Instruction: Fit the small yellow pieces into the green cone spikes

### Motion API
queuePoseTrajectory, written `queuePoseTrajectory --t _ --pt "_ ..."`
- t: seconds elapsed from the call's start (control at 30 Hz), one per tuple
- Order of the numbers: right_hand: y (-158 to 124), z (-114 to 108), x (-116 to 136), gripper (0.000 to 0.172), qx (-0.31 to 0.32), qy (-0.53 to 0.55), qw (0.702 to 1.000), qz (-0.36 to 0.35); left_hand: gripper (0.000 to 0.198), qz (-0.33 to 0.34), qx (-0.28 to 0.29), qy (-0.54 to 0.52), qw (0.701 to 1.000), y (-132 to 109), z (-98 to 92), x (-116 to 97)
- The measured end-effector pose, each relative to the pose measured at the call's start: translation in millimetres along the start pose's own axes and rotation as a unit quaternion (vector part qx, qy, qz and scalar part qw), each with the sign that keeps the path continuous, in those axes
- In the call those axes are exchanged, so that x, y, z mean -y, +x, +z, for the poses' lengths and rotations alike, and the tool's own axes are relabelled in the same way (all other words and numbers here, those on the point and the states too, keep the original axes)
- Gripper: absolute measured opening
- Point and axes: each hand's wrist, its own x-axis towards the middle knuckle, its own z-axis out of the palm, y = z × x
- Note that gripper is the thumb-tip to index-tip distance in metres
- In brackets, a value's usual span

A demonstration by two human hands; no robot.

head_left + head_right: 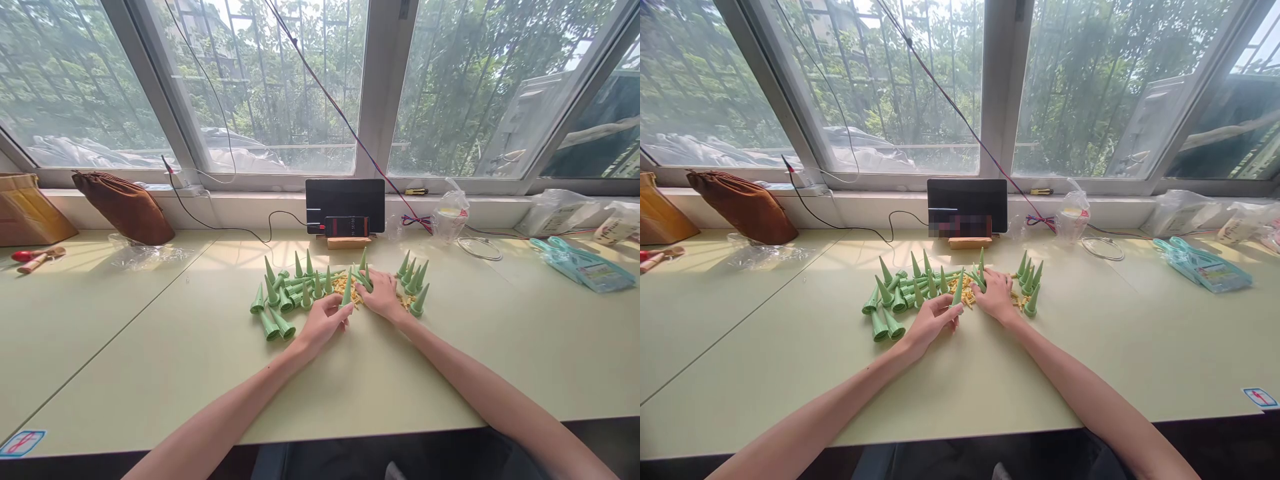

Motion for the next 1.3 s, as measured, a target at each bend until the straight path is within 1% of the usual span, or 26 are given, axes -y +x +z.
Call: queuePoseTrajectory --t 0.2,0.37,0.47,0.57,0.67,0.73,0.8,0.87,0.93,0.97,1.07,1.17,1.23,1.3 --pt "-7 3 13 0.025 -0.012 0.017 0.999 -0.028 0.033 0.005 -0.007 -0.005 1.000 0 0.5 0" --pt "-10 5 18 0.028 -0.012 0.030 0.998 -0.049 0.032 0.008 -0.009 0.002 1.000 0 0.4 -1" --pt "-10 4 18 0.033 -0.011 0.046 0.997 -0.055 0.032 0.008 -0.008 0.004 1.000 0 0.3 -1" --pt "-11 0 17 0.044 -0.014 0.064 0.997 -0.052 0.032 0.004 -0.008 0.002 1.000 0 0.2 -1" --pt "-12 -10 17 0.055 -0.011 0.067 0.996 -0.059 0.032 0.001 -0.007 -0.001 1.000 0 0.3 -2" --pt "-12 -18 19 0.058 -0.011 0.071 0.995 -0.066 0.032 -0.003 -0.009 0.001 1.000 -2 0.6 -3" --pt "-9 -26 18 0.055 -0.026 0.092 0.993 -0.072 0.031 -0.004 -0.013 0.005 1.000 -3 1.1 -4" --pt "-3 -33 15 0.043 -0.062 0.109 0.989 -0.076 0.029 0.000 -0.017 0.004 1.000 -4 2.0 -5" --pt "3 -39 8 0.036 -0.098 0.085 0.989 -0.070 0.029 0.004 -0.011 -0.004 1.000 -4 3.3 -5" --pt "5 -41 4 0.033 -0.099 0.051 0.992 -0.066 0.028 0.006 -0.002 -0.007 1.000 -3 4.0 -5" --pt "11 -44 -8 0.030 -0.031 -0.076 0.996 -0.027 0.028 0.018 0.032 0.004 0.999 -3 6.6 -4" --pt "12 -44 -15 0.032 0.045 -0.178 0.983 0.030 0.028 0.035 0.045 0.025 0.998 -4 9.0 -3" --pt "12 -43 -17 0.032 0.069 -0.217 0.973 0.047 0.029 0.043 0.045 0.032 0.998 -5 9.9 -2" --pt "12 -43 -17 0.032 0.076 -0.233 0.968 0.049 0.030 0.051 0.040 0.039 0.997 -5 9.9 -2"
